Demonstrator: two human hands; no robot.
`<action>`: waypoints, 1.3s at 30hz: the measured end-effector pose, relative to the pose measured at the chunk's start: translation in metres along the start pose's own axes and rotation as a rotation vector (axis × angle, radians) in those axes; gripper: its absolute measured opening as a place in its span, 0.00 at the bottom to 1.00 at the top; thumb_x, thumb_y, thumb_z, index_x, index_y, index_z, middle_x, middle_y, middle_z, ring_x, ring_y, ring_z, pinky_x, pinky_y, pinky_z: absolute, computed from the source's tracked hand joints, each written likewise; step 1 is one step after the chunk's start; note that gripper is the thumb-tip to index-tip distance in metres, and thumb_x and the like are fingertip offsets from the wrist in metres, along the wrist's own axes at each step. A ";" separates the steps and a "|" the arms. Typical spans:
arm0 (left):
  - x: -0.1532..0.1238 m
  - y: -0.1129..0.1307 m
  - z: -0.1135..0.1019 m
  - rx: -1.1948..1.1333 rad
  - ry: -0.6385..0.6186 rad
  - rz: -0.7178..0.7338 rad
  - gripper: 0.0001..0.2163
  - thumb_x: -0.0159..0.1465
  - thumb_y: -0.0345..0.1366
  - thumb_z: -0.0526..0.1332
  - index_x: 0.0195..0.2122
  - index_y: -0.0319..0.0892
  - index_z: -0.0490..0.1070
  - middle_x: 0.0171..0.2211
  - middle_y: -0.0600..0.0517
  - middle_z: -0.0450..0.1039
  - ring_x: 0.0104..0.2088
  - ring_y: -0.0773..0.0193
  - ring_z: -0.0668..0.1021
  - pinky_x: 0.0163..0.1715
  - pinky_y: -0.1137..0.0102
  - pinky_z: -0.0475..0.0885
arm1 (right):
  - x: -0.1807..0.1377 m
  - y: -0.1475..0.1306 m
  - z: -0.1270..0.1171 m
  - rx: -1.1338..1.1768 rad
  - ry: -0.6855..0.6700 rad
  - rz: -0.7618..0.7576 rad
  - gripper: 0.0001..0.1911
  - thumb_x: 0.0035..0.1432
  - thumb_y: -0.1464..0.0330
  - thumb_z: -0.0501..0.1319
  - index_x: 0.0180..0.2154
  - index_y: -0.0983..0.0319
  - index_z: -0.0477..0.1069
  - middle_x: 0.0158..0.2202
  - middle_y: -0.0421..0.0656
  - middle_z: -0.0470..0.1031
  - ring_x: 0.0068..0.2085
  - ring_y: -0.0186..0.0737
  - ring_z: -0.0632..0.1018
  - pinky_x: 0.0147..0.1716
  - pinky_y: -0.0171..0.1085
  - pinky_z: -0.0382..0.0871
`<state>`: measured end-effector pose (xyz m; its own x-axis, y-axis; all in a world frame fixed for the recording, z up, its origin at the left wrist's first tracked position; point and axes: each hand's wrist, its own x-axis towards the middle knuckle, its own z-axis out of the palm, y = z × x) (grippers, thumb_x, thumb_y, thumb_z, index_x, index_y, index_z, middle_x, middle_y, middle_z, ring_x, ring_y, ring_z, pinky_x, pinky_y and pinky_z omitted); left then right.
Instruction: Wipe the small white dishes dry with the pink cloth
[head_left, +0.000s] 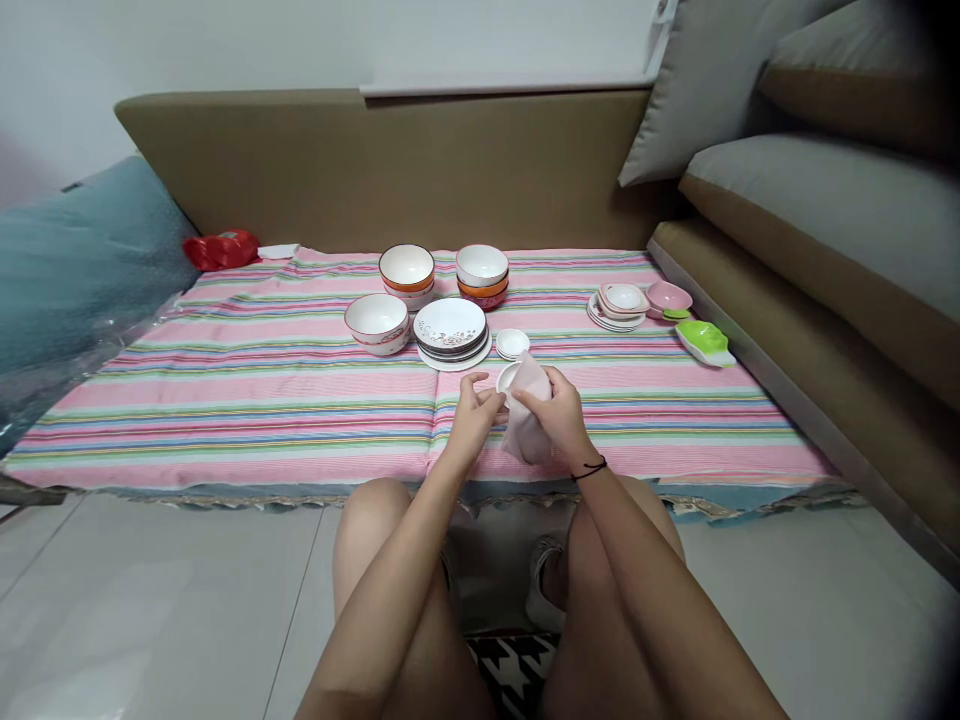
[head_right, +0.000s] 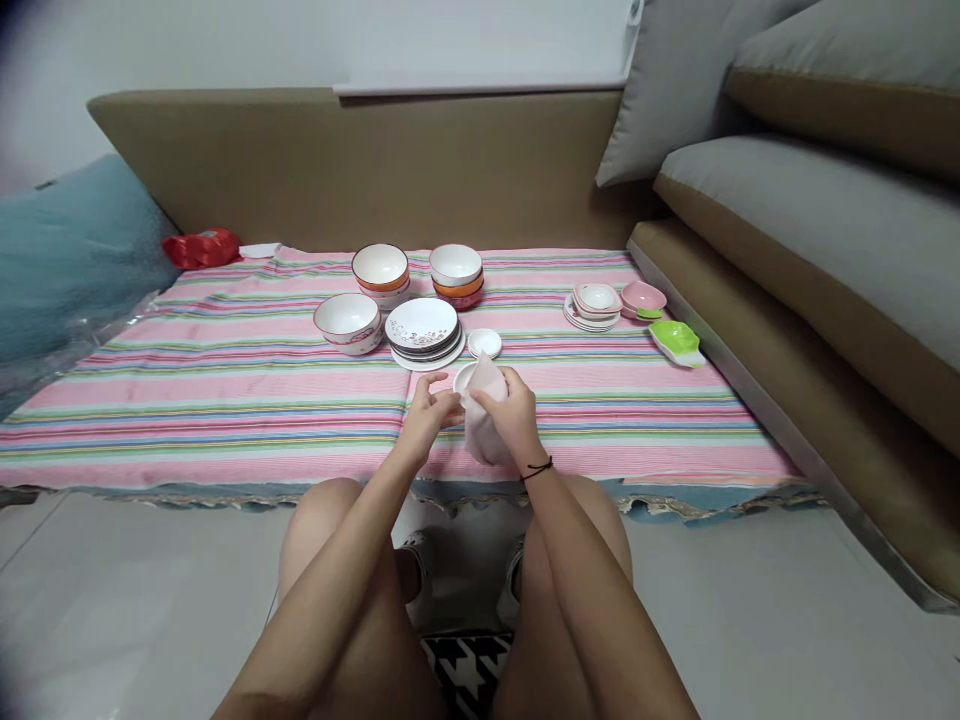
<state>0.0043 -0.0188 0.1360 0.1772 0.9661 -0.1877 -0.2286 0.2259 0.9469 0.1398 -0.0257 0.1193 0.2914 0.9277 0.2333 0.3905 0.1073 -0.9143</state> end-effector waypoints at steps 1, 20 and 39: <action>0.000 -0.001 0.000 -0.002 -0.028 0.004 0.22 0.50 0.32 0.61 0.46 0.43 0.57 0.24 0.58 0.69 0.26 0.70 0.74 0.32 0.70 0.71 | 0.000 0.000 0.000 -0.010 -0.008 0.003 0.20 0.45 0.60 0.65 0.39 0.63 0.69 0.37 0.44 0.73 0.37 0.43 0.72 0.35 0.37 0.63; 0.007 -0.008 -0.006 0.119 -0.039 0.113 0.15 0.50 0.44 0.66 0.32 0.38 0.71 0.22 0.54 0.70 0.23 0.71 0.70 0.22 0.76 0.67 | -0.002 0.004 0.001 -0.229 0.037 -0.057 0.21 0.59 0.56 0.53 0.19 0.61 0.58 0.17 0.35 0.56 0.22 0.32 0.58 0.23 0.33 0.48; 0.015 -0.012 -0.013 0.100 0.132 0.125 0.16 0.46 0.39 0.68 0.34 0.38 0.71 0.23 0.55 0.68 0.21 0.70 0.73 0.19 0.74 0.72 | -0.001 0.000 0.004 0.304 -0.134 -0.004 0.18 0.56 0.60 0.58 0.45 0.62 0.72 0.46 0.45 0.75 0.45 0.43 0.73 0.44 0.39 0.65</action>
<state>-0.0024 -0.0055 0.1187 0.0252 0.9953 -0.0935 -0.1439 0.0961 0.9849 0.1359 -0.0252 0.1181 0.1648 0.9638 0.2098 0.1068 0.1940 -0.9752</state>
